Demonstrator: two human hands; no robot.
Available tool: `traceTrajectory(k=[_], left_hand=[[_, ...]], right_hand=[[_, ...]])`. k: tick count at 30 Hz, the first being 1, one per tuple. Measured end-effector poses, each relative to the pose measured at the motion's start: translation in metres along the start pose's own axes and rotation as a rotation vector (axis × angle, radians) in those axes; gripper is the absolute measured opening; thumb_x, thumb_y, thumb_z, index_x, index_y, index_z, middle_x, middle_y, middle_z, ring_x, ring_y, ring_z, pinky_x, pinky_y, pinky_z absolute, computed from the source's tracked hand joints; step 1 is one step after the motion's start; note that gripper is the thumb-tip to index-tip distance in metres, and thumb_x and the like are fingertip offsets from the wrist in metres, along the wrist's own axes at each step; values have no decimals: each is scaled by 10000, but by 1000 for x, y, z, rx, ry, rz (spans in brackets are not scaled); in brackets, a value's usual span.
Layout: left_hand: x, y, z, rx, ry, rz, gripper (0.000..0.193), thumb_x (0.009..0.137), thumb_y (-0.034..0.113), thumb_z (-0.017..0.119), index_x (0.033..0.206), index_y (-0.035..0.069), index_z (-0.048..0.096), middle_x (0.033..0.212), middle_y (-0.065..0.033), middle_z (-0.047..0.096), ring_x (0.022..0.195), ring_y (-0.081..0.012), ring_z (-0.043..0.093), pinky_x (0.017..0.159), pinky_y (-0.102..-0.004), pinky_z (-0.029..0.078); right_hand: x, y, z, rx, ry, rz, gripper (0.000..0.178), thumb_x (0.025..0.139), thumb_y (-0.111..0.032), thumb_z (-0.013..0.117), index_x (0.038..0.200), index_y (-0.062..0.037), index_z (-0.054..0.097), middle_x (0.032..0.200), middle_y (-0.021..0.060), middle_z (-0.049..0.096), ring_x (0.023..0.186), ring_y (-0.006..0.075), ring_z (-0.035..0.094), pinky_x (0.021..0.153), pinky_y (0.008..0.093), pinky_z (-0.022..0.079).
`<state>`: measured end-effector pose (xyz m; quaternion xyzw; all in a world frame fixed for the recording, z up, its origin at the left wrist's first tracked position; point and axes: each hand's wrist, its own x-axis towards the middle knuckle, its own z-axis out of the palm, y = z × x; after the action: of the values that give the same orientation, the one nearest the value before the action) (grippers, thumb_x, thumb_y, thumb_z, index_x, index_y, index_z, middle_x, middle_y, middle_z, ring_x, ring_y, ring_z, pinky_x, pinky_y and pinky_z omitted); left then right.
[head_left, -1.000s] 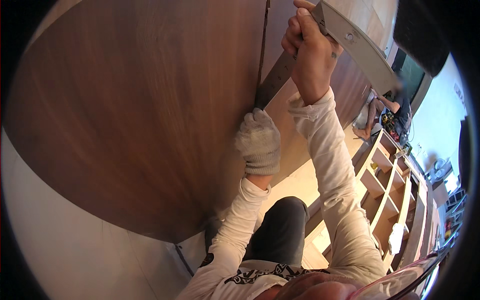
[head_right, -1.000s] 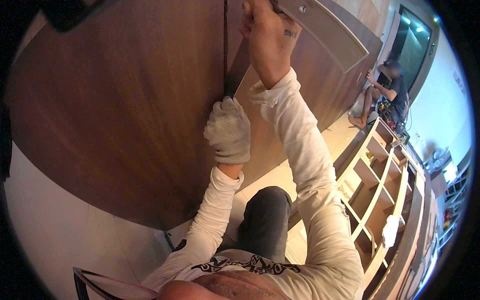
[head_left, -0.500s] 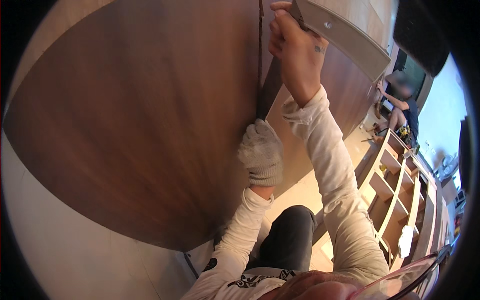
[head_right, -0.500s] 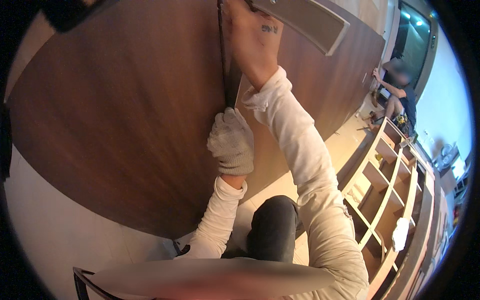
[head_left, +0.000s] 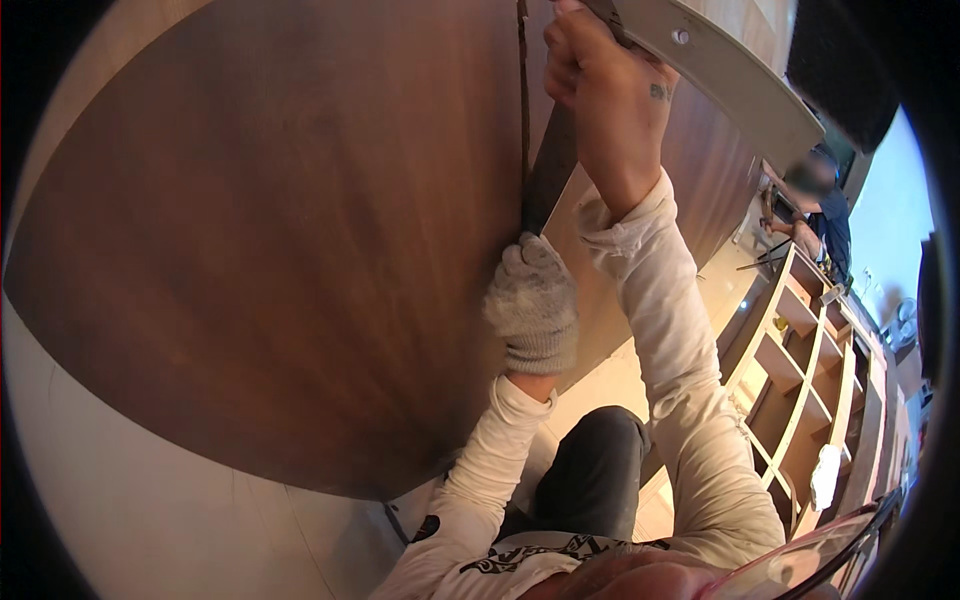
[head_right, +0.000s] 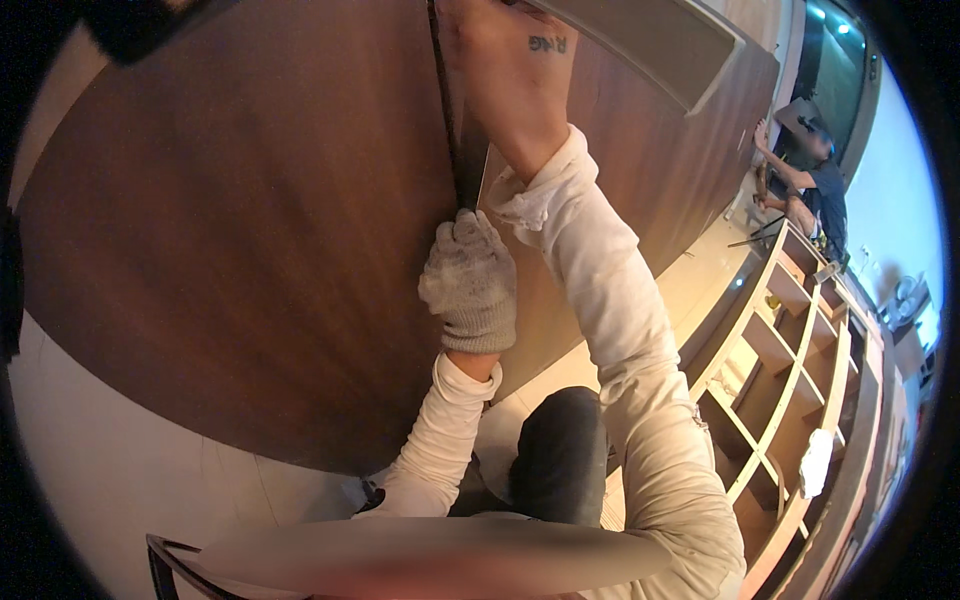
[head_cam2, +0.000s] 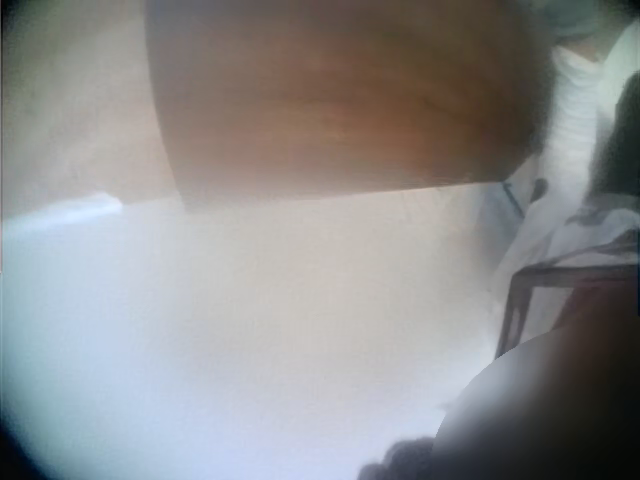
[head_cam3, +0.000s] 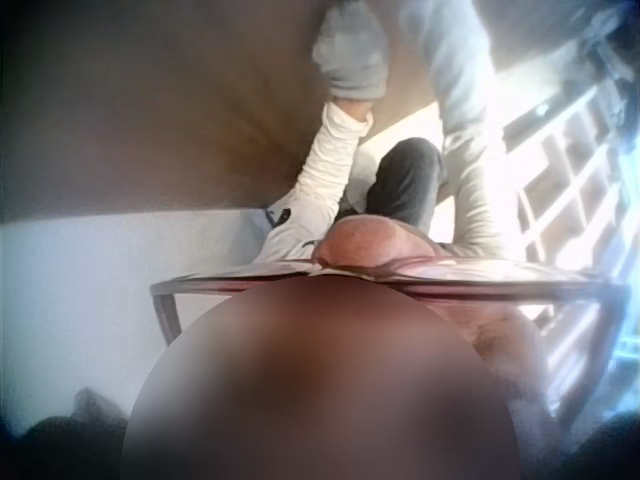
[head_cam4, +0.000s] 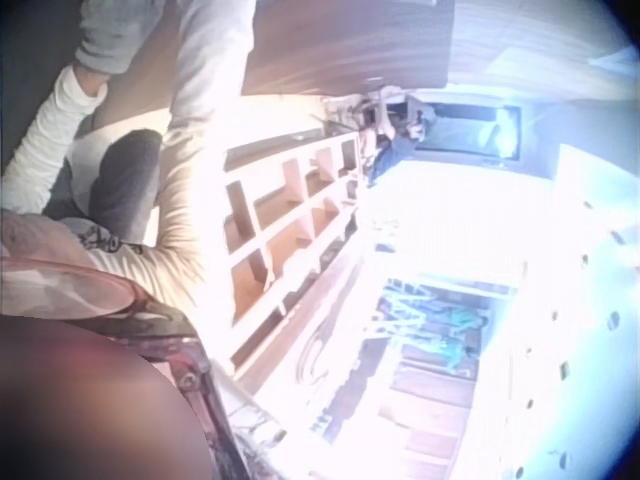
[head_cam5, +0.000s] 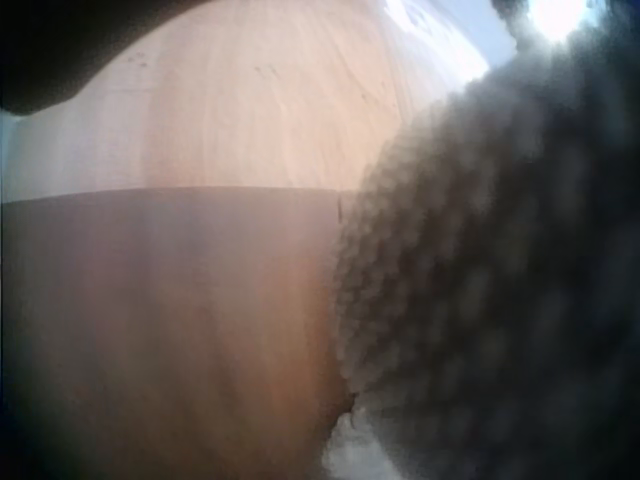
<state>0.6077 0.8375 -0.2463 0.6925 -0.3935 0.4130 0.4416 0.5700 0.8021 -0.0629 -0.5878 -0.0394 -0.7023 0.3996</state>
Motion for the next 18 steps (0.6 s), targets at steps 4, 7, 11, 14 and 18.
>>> traceTrajectory(k=[4,7,11,14,18], left_hand=[[2,1,-2,-1,-6,-9,131,965,145,627,843,99,614,715,-67,587,582,-254,637,481,-364,519],[2,1,2,-11,104,15,139,962,142,628,830,100,610,708,-67,584,574,-255,636,476,-367,515],[3,3,-3,2,-13,-23,148,952,144,641,814,101,608,713,-76,594,576,-263,639,475,-370,514],[3,2,2,-18,-5,-25,148,949,153,650,817,99,611,724,-85,606,573,-273,638,480,-375,517],[3,0,0,-68,16,-28,145,960,165,641,832,101,618,734,-87,613,572,-277,639,493,-376,525]], right_hand=[[3,2,2,-12,-4,1,151,950,-116,620,1026,1,680,712,5,560,566,72,479,495,244,392],[5,2,3,-23,-14,12,152,950,-116,620,1026,1,681,713,7,562,567,73,481,495,245,394],[11,2,8,-20,-40,65,153,949,-117,620,1026,1,681,714,8,564,568,74,483,495,246,396],[14,7,9,-23,-51,89,153,949,-117,621,1026,1,681,715,10,566,569,75,485,495,247,398],[10,0,2,-19,-38,32,154,949,-118,621,1026,1,682,716,12,568,569,77,488,495,248,401]])
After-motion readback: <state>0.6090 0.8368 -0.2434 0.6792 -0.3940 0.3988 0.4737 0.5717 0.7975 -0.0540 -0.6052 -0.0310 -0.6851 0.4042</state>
